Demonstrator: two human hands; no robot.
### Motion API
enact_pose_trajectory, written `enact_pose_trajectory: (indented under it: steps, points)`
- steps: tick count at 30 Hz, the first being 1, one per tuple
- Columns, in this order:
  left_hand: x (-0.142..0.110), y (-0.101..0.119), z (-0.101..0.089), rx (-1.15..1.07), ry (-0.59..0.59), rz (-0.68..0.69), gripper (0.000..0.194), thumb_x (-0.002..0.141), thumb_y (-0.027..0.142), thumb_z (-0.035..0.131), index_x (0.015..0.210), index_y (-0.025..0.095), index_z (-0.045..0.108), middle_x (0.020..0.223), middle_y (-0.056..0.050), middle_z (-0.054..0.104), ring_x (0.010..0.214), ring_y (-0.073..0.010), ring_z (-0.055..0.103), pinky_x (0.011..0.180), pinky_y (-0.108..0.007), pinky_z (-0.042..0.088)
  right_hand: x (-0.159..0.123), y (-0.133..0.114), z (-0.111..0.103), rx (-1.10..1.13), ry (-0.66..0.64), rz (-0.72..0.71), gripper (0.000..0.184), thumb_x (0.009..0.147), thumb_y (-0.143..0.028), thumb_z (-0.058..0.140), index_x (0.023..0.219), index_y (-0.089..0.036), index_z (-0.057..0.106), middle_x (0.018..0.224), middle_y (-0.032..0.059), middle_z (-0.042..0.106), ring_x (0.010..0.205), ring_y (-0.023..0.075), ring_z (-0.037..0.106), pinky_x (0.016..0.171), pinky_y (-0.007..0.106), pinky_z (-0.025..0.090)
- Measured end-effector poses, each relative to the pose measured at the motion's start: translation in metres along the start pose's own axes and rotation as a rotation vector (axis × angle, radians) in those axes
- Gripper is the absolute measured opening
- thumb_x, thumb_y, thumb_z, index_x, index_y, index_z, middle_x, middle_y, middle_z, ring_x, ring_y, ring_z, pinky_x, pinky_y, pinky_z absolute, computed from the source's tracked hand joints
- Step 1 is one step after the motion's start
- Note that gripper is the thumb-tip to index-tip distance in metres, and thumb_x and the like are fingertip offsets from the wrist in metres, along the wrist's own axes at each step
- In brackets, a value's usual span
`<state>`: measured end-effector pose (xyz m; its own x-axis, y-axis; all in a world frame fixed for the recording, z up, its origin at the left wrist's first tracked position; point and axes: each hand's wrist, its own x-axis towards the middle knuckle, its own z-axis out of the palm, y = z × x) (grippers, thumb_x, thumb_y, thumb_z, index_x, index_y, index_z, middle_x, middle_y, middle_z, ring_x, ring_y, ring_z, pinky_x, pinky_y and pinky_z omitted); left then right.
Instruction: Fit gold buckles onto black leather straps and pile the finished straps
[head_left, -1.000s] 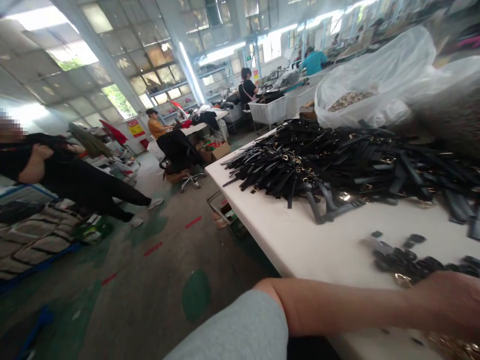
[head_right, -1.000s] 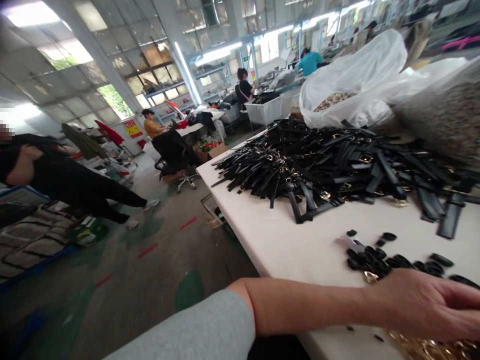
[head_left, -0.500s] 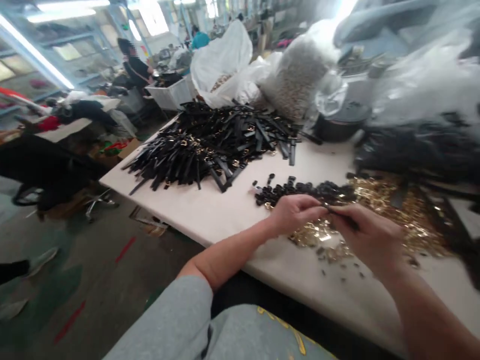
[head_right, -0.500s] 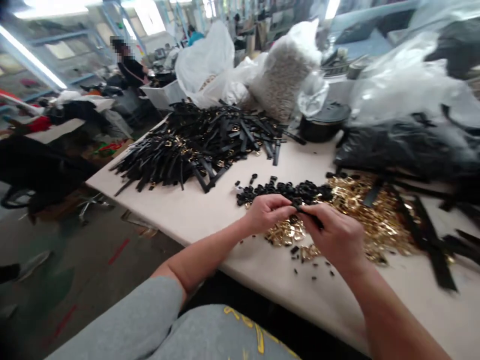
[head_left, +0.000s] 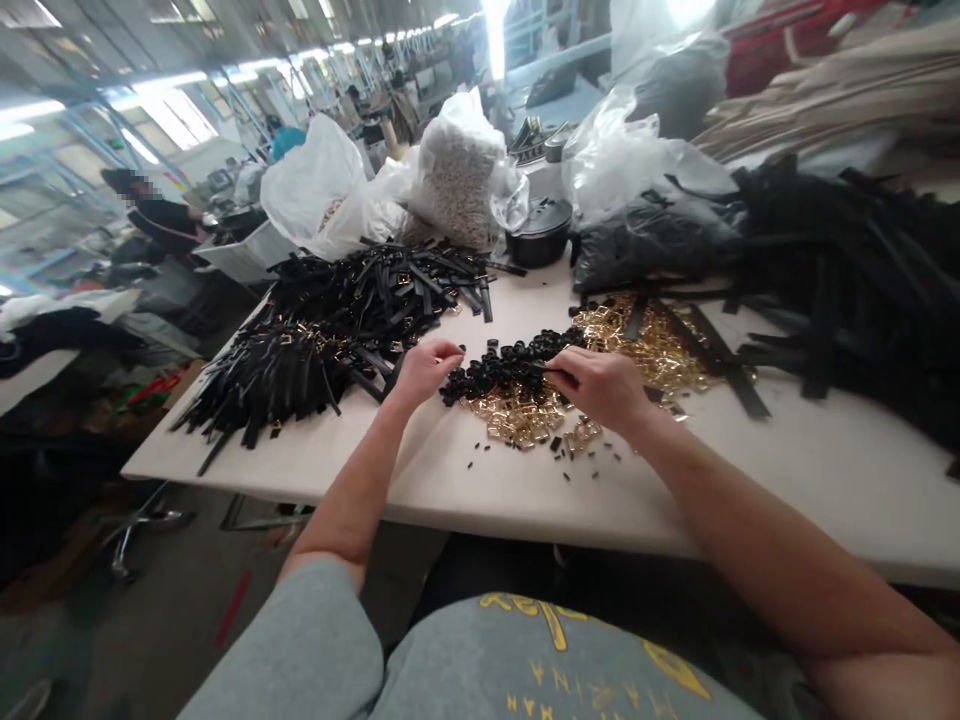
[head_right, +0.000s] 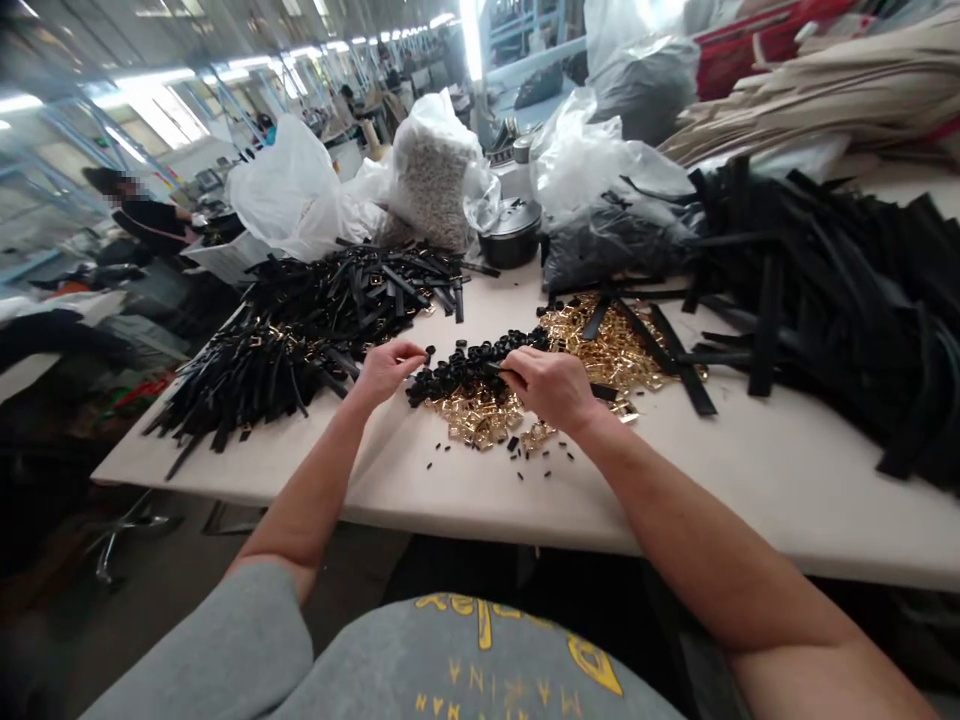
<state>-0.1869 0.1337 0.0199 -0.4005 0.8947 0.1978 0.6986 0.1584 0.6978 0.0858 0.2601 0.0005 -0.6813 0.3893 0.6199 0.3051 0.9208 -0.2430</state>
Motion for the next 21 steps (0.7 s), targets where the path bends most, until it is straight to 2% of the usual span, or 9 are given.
enact_pose_trajectory:
  steps: [3, 6, 14, 21]
  points:
    - [0.019, 0.006, 0.01, 0.383, -0.207, 0.097, 0.015, 0.079, 0.017, 0.064, 0.084, 0.021, 0.077, 0.09, -0.006, 0.073, 0.085, -0.0197, 0.064, 0.084, -0.031, 0.048, 0.0, 0.0, 0.001, 0.012, -0.008, 0.008, 0.022, 0.093, -0.032, 0.053, 0.082, -0.022, 0.068, 0.08, 0.0012, 0.074, 0.061, 0.0145, 0.063, 0.053, 0.027, 0.037]
    - [0.034, 0.009, 0.019, 0.568, -0.301, 0.104, 0.019, 0.078, 0.014, 0.064, 0.087, 0.022, 0.078, 0.093, -0.007, 0.073, 0.091, -0.0214, 0.064, 0.088, -0.032, 0.046, 0.001, 0.001, 0.002, 0.024, 0.0, 0.027, 0.02, 0.093, -0.03, 0.053, 0.083, -0.022, 0.068, 0.082, 0.0012, 0.074, 0.061, 0.0138, 0.062, 0.054, 0.027, 0.038]
    - [0.056, 0.004, 0.022, 0.574, -0.383, 0.063, 0.011, 0.074, 0.018, 0.07, 0.079, 0.023, 0.079, 0.078, -0.005, 0.074, 0.075, -0.0196, 0.064, 0.073, -0.029, 0.047, 0.001, 0.002, 0.005, 0.081, -0.024, 0.047, 0.015, 0.092, -0.03, 0.055, 0.087, -0.022, 0.067, 0.084, 0.0014, 0.074, 0.066, 0.0141, 0.064, 0.057, 0.027, 0.04]
    - [0.055, 0.01, 0.022, 0.53, -0.337, 0.085, 0.01, 0.068, 0.012, 0.071, 0.071, 0.02, 0.075, 0.081, -0.007, 0.073, 0.084, -0.0228, 0.065, 0.082, -0.032, 0.046, 0.001, 0.003, 0.007, 0.088, -0.032, 0.069, 0.015, 0.092, -0.029, 0.056, 0.087, -0.022, 0.068, 0.083, 0.0014, 0.074, 0.068, 0.0144, 0.064, 0.058, 0.027, 0.039]
